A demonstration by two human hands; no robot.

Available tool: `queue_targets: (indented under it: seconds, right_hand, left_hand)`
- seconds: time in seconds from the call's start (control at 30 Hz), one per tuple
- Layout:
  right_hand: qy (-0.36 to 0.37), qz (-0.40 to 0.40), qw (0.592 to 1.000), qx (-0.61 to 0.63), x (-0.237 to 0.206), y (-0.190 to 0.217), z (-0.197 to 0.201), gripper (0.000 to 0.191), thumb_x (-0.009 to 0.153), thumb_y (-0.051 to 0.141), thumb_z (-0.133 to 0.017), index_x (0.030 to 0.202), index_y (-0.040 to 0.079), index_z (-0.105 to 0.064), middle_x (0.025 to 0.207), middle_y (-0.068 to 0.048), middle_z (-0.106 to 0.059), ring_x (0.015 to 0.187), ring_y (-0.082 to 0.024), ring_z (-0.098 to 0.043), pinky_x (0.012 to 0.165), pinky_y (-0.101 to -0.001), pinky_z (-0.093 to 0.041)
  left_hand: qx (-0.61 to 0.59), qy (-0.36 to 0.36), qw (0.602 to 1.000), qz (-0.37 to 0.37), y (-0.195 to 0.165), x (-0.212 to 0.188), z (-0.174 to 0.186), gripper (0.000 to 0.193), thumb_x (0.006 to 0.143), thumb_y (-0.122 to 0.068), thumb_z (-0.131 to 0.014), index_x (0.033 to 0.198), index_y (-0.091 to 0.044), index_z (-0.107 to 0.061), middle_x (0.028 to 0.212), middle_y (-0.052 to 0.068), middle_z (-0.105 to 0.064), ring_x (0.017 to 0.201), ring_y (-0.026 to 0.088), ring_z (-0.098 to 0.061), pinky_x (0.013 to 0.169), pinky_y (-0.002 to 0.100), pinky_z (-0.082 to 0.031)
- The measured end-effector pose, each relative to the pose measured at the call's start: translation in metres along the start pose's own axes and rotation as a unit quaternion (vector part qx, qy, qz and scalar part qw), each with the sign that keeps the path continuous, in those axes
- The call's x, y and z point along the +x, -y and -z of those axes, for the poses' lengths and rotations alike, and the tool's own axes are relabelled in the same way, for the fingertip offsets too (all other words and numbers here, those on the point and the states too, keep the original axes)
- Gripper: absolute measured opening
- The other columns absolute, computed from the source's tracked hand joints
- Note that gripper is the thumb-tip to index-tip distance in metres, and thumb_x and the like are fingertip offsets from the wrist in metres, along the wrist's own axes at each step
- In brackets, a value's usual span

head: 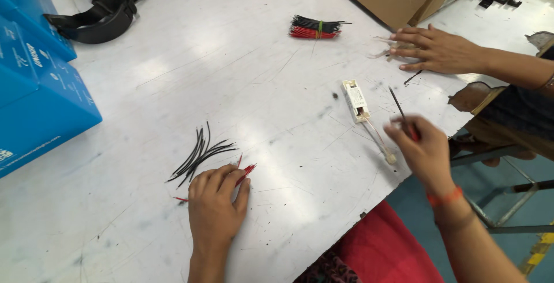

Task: The person strips red and black wires, inserts them into a small white electrical component, and secures them with a screwdriver. They then attach black plastic clips to the component and repeat the process for several units.

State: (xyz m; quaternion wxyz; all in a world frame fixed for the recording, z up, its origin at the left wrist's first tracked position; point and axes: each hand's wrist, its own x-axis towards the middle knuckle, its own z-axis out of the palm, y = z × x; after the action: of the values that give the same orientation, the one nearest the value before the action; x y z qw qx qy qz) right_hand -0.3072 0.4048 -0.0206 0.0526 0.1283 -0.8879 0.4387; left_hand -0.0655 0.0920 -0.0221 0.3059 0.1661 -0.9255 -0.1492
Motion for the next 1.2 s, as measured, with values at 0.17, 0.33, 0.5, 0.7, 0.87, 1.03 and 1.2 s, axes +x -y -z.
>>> queue_targets:
  seconds: [0.17, 0.33, 0.5, 0.7, 0.87, 1.03, 1.2]
  right_hand:
    - [0.059, 0.059, 0.995, -0.061, 0.082, 0.016, -0.040, 0.048, 0.080, 0.033, -0.090, 0.111, 0.000, -0.074, 0.081, -0.007, -0.066, 0.071, -0.013, -0.058, 0.064, -0.0283, -0.049]
    - [0.300, 0.103, 0.941, -0.119, 0.064, 0.036, -0.056, 0.047, 0.075, 0.026, -0.088, 0.120, 0.015, -0.078, 0.093, -0.013, -0.076, 0.081, -0.023, -0.069, 0.073, -0.0351, -0.057]
    - [0.468, 0.183, 0.864, -0.046, 0.040, 0.049, -0.057, 0.050, 0.070, 0.017, -0.086, 0.119, 0.019, -0.077, 0.107, 0.000, -0.081, 0.086, -0.015, -0.076, 0.077, -0.0293, -0.060]
    - [0.456, 0.255, 0.851, 0.059, 0.027, 0.039, -0.072, 0.046, 0.073, 0.013, -0.085, 0.118, 0.012, -0.076, 0.119, -0.005, -0.077, 0.093, -0.017, -0.075, 0.078, -0.0296, -0.060]
    - [0.248, 0.050, 0.930, 0.269, 0.025, 0.004, -0.036, 0.034, 0.092, -0.002, -0.053, 0.120, -0.003, -0.072, 0.109, -0.010, -0.071, 0.081, -0.014, -0.057, 0.069, -0.0281, -0.047]
    - [0.073, -0.099, 0.920, 0.372, -0.003, -0.044, -0.032, 0.035, 0.100, -0.001, -0.049, 0.129, -0.010, -0.065, 0.101, -0.011, -0.066, 0.077, -0.014, -0.055, 0.068, -0.0242, -0.043]
    - [0.015, -0.008, 0.923, 0.385, -0.018, -0.072, -0.049, 0.028, 0.104, -0.005, -0.051, 0.127, -0.014, -0.063, 0.096, -0.012, -0.064, 0.073, -0.012, -0.052, 0.070, -0.0247, -0.042]
  left_hand:
    - [-0.004, -0.013, 1.000, -0.007, -0.016, 0.001, -0.012, 0.016, 0.083, -0.020, -0.078, 0.094, -0.009, -0.075, 0.108, 0.002, -0.074, 0.103, 0.026, -0.063, 0.097, 0.044, -0.046]
    - [-0.008, -0.025, 0.999, -0.019, -0.007, 0.003, -0.011, 0.017, 0.084, -0.020, -0.078, 0.096, -0.008, -0.074, 0.107, 0.004, -0.072, 0.105, 0.027, -0.063, 0.100, 0.046, -0.046]
    - [-0.030, 0.036, 0.998, -0.038, 0.002, 0.000, -0.023, 0.021, 0.083, -0.022, -0.078, 0.098, -0.007, -0.074, 0.109, 0.006, -0.071, 0.106, 0.028, -0.063, 0.104, 0.052, -0.043]
    - [-0.036, 0.053, 0.997, -0.031, 0.007, -0.012, -0.032, 0.020, 0.086, -0.023, -0.077, 0.099, -0.008, -0.075, 0.109, 0.005, -0.071, 0.107, 0.026, -0.064, 0.110, 0.056, -0.040]
    - [-0.019, 0.038, 0.999, -0.030, 0.012, -0.009, -0.026, 0.019, 0.087, -0.022, -0.077, 0.100, -0.009, -0.075, 0.108, 0.003, -0.072, 0.106, 0.025, -0.064, 0.110, 0.057, -0.040]
    - [-0.031, 0.013, 0.999, -0.028, 0.002, 0.002, -0.025, 0.025, 0.089, -0.022, -0.075, 0.109, -0.007, -0.072, 0.113, 0.008, -0.071, 0.108, 0.027, -0.065, 0.110, 0.055, -0.043]
    - [-0.094, 0.076, 0.989, -0.081, -0.039, 0.002, -0.059, 0.051, 0.089, -0.026, -0.074, 0.130, 0.003, -0.061, 0.122, 0.020, -0.069, 0.112, 0.033, -0.063, 0.099, 0.048, -0.048]
